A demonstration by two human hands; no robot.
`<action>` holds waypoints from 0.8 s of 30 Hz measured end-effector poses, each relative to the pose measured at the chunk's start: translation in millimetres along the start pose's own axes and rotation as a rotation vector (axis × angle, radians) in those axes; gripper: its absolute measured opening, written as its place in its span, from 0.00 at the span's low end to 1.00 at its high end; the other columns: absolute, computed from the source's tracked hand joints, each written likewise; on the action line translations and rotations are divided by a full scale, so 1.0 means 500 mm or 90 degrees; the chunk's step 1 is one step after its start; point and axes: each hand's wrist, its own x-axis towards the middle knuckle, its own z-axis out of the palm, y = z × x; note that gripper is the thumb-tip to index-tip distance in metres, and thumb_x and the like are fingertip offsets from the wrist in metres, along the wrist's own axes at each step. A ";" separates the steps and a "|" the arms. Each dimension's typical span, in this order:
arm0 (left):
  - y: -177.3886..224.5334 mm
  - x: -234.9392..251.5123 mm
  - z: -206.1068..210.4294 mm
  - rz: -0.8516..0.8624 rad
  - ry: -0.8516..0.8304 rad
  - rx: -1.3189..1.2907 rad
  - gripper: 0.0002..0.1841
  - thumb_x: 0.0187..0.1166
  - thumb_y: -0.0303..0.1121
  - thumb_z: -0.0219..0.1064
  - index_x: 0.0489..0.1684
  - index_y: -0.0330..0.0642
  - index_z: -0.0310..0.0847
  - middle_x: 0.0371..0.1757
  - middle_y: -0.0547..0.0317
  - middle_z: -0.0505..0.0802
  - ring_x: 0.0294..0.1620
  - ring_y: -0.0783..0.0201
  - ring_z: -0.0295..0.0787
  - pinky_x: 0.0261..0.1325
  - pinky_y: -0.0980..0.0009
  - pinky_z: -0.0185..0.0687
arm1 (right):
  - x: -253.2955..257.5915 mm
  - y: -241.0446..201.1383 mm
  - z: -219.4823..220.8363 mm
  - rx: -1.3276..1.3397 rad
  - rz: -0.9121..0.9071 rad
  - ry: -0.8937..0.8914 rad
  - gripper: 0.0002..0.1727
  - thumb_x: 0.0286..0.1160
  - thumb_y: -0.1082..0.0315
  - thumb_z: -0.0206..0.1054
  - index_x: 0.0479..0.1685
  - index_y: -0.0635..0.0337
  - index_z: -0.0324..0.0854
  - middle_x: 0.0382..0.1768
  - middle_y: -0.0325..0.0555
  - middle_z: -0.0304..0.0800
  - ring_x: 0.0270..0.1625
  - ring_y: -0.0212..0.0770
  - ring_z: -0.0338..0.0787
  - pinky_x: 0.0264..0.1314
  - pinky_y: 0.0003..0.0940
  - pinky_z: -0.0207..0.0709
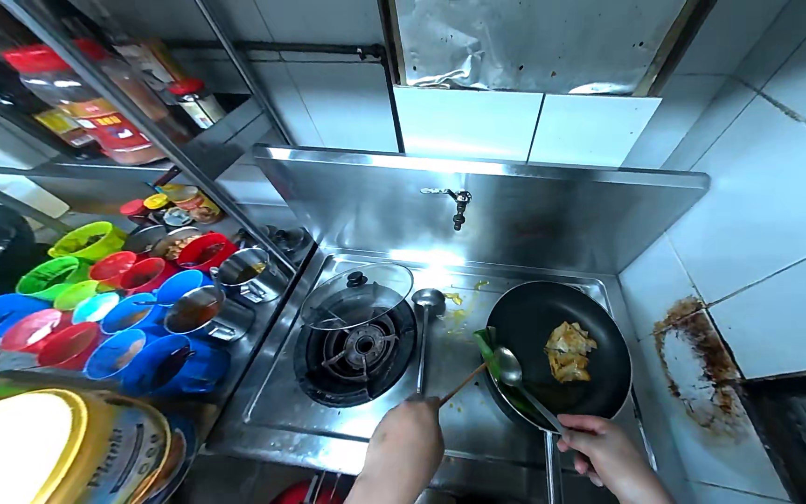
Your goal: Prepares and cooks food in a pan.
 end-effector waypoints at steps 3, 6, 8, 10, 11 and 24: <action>0.001 -0.014 0.008 -0.015 -0.034 -0.005 0.17 0.86 0.34 0.56 0.66 0.49 0.86 0.67 0.47 0.90 0.67 0.44 0.89 0.64 0.42 0.85 | -0.004 -0.003 -0.008 -0.041 -0.007 -0.003 0.19 0.79 0.73 0.69 0.68 0.61 0.85 0.37 0.45 0.95 0.20 0.33 0.82 0.18 0.27 0.71; -0.037 -0.055 0.007 -0.009 0.015 -0.058 0.18 0.86 0.35 0.55 0.67 0.51 0.87 0.63 0.48 0.91 0.63 0.46 0.91 0.63 0.44 0.86 | -0.009 -0.014 -0.001 -0.096 -0.027 -0.012 0.20 0.78 0.73 0.68 0.70 0.62 0.83 0.39 0.46 0.95 0.22 0.34 0.83 0.22 0.29 0.74; -0.074 -0.093 0.012 -0.001 0.063 -0.090 0.18 0.87 0.36 0.55 0.66 0.50 0.88 0.59 0.48 0.93 0.59 0.46 0.92 0.60 0.44 0.87 | -0.009 -0.020 0.001 -0.136 -0.029 -0.016 0.21 0.79 0.72 0.67 0.71 0.62 0.83 0.40 0.46 0.95 0.24 0.35 0.84 0.24 0.31 0.76; -0.092 -0.095 0.029 -0.003 0.052 -0.088 0.18 0.88 0.37 0.54 0.66 0.51 0.89 0.59 0.48 0.93 0.59 0.46 0.92 0.60 0.43 0.86 | -0.007 -0.023 0.002 -0.157 -0.026 -0.013 0.21 0.79 0.71 0.67 0.71 0.60 0.84 0.41 0.46 0.95 0.24 0.35 0.85 0.24 0.31 0.77; -0.090 -0.079 0.042 -0.001 0.035 -0.085 0.18 0.88 0.37 0.54 0.66 0.51 0.88 0.60 0.48 0.93 0.61 0.46 0.92 0.62 0.43 0.86 | -0.006 -0.023 0.002 -0.161 -0.024 -0.011 0.21 0.79 0.71 0.67 0.71 0.59 0.84 0.41 0.45 0.95 0.24 0.35 0.85 0.24 0.31 0.77; 0.049 0.052 0.041 0.022 -0.045 -0.009 0.18 0.85 0.30 0.54 0.68 0.47 0.84 0.69 0.48 0.88 0.68 0.44 0.88 0.64 0.43 0.86 | -0.017 -0.015 -0.004 -0.105 -0.046 0.004 0.20 0.79 0.71 0.69 0.69 0.59 0.85 0.38 0.43 0.96 0.21 0.34 0.84 0.20 0.28 0.74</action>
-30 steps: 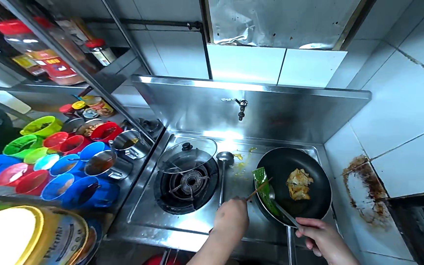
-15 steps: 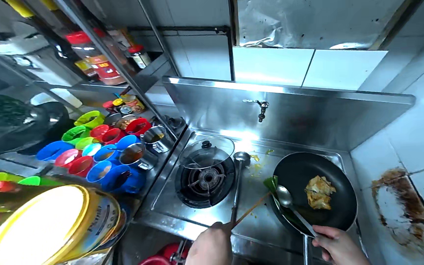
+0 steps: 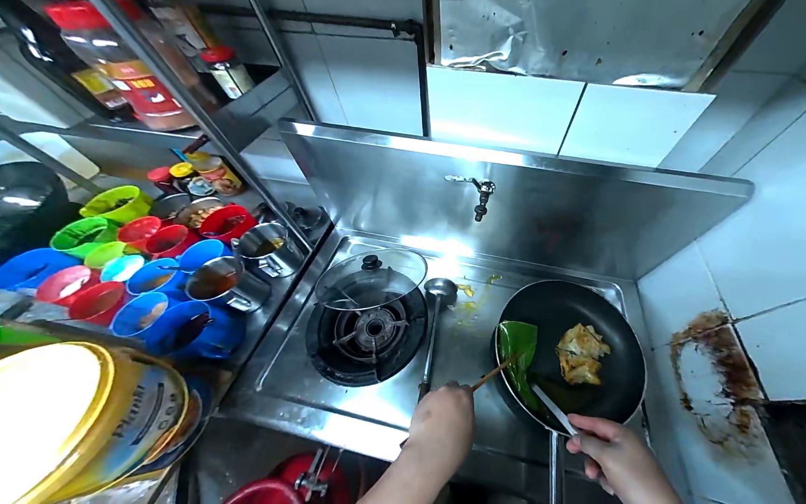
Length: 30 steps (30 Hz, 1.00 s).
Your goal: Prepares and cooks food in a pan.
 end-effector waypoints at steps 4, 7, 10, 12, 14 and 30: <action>0.031 0.012 -0.011 0.002 -0.004 0.001 0.19 0.83 0.28 0.55 0.69 0.46 0.83 0.70 0.47 0.87 0.68 0.44 0.88 0.63 0.43 0.87 | -0.011 0.007 -0.001 0.123 -0.016 0.029 0.19 0.80 0.75 0.67 0.69 0.63 0.84 0.37 0.47 0.96 0.19 0.32 0.81 0.17 0.25 0.69; 0.049 0.006 -0.026 0.013 0.014 -0.003 0.19 0.84 0.28 0.55 0.70 0.46 0.82 0.70 0.47 0.87 0.67 0.42 0.88 0.61 0.41 0.87 | -0.015 0.004 0.002 0.211 -0.016 0.054 0.18 0.80 0.77 0.64 0.68 0.65 0.84 0.36 0.49 0.95 0.18 0.32 0.79 0.16 0.25 0.67; 0.065 -0.007 -0.046 0.030 0.036 -0.014 0.21 0.84 0.27 0.54 0.72 0.47 0.81 0.71 0.48 0.86 0.67 0.43 0.88 0.62 0.42 0.87 | -0.018 -0.002 -0.002 0.290 -0.031 0.066 0.18 0.81 0.76 0.64 0.68 0.67 0.83 0.35 0.51 0.94 0.17 0.31 0.78 0.15 0.23 0.65; 0.076 -0.014 -0.058 0.037 0.039 -0.017 0.21 0.83 0.26 0.55 0.72 0.46 0.81 0.71 0.48 0.86 0.67 0.43 0.88 0.61 0.43 0.88 | -0.016 -0.004 -0.006 0.320 -0.036 0.061 0.18 0.81 0.76 0.64 0.69 0.66 0.83 0.36 0.51 0.94 0.17 0.30 0.77 0.15 0.22 0.64; 0.084 -0.011 -0.061 0.044 0.038 -0.020 0.20 0.82 0.25 0.56 0.71 0.44 0.81 0.71 0.47 0.86 0.67 0.42 0.88 0.61 0.42 0.87 | -0.007 -0.003 0.000 0.344 -0.033 0.059 0.18 0.81 0.76 0.63 0.68 0.67 0.83 0.36 0.51 0.94 0.18 0.30 0.78 0.15 0.22 0.65; 0.040 0.037 -0.023 -0.048 0.001 -0.062 0.16 0.82 0.28 0.56 0.62 0.42 0.85 0.66 0.45 0.89 0.68 0.44 0.88 0.64 0.42 0.86 | 0.036 0.020 0.041 0.378 0.020 0.053 0.17 0.81 0.76 0.63 0.67 0.66 0.83 0.34 0.50 0.93 0.16 0.30 0.76 0.13 0.21 0.61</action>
